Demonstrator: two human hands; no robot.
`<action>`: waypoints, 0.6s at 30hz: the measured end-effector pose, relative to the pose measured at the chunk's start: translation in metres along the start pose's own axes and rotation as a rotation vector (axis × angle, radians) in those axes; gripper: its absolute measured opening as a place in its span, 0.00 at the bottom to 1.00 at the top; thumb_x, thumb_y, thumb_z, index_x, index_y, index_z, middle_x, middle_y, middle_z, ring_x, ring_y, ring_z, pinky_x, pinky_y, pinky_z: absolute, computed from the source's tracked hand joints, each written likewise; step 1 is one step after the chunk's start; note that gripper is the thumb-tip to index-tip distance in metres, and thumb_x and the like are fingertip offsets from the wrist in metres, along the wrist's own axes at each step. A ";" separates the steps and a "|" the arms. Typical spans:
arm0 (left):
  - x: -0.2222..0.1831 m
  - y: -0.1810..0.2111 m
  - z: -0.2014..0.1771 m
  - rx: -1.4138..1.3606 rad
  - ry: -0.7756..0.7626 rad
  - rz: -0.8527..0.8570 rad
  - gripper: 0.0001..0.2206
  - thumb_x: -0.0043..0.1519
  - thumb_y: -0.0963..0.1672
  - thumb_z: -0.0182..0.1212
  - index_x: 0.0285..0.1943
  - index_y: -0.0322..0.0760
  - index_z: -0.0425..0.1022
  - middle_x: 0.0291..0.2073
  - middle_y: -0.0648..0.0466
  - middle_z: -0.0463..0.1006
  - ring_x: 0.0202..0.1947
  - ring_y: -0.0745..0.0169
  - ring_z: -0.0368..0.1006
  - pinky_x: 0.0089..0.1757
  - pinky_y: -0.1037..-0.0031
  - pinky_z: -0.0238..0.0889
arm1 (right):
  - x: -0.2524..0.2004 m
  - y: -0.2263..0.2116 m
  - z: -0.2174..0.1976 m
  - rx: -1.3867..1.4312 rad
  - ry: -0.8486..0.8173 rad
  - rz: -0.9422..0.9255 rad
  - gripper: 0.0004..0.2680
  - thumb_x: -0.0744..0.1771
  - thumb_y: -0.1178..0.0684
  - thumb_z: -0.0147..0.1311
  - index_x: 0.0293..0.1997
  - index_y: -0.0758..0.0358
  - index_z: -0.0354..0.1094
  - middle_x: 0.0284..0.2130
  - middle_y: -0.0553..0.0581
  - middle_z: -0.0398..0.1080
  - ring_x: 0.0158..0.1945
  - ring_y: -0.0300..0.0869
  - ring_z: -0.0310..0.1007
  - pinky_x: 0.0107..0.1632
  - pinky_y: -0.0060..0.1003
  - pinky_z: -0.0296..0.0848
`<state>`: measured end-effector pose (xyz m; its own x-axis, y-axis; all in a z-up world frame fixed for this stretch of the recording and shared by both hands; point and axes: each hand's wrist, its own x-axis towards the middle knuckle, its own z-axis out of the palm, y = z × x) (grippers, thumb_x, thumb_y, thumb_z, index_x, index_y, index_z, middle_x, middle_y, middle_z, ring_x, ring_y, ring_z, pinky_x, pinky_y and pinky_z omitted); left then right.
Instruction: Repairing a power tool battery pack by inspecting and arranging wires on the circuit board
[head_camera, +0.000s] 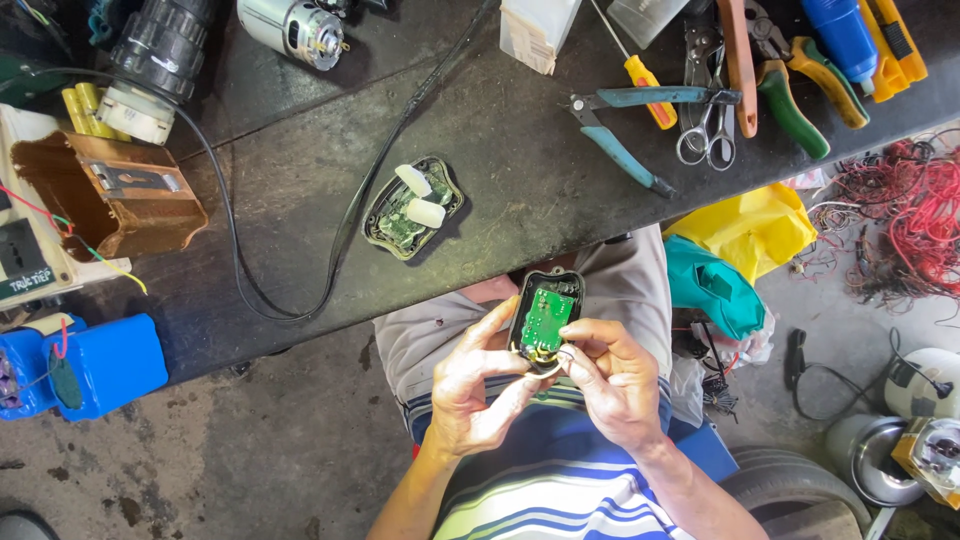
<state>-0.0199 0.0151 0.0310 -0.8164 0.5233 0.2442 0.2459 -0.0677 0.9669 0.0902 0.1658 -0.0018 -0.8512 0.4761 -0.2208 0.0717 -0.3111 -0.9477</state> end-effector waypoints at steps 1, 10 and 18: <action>-0.001 -0.001 -0.001 -0.098 -0.010 -0.028 0.06 0.62 0.40 0.66 0.46 0.36 0.76 0.63 0.25 0.69 0.56 0.40 0.78 0.55 0.60 0.72 | 0.002 -0.005 0.001 0.059 -0.049 -0.011 0.09 0.68 0.64 0.54 0.54 0.69 0.68 0.39 0.61 0.76 0.39 0.39 0.79 0.44 0.31 0.82; -0.001 -0.002 -0.005 -0.455 0.008 -0.244 0.03 0.65 0.39 0.62 0.45 0.38 0.75 0.67 0.33 0.65 0.53 0.51 0.77 0.51 0.68 0.71 | 0.013 -0.010 0.001 -0.180 -0.102 -0.079 0.11 0.66 0.60 0.60 0.54 0.65 0.69 0.41 0.59 0.79 0.42 0.40 0.82 0.50 0.32 0.82; -0.006 -0.001 -0.021 -0.551 0.058 -0.455 0.04 0.61 0.42 0.67 0.40 0.37 0.79 0.67 0.34 0.64 0.30 0.63 0.78 0.33 0.77 0.73 | 0.028 -0.047 0.014 -0.790 -0.026 -0.808 0.05 0.66 0.56 0.62 0.41 0.63 0.73 0.31 0.57 0.77 0.29 0.44 0.77 0.34 0.35 0.74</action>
<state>-0.0266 -0.0054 0.0298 -0.8052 0.5571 -0.2031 -0.4128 -0.2808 0.8665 0.0559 0.1827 0.0398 -0.8072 0.2815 0.5189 -0.2038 0.6920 -0.6925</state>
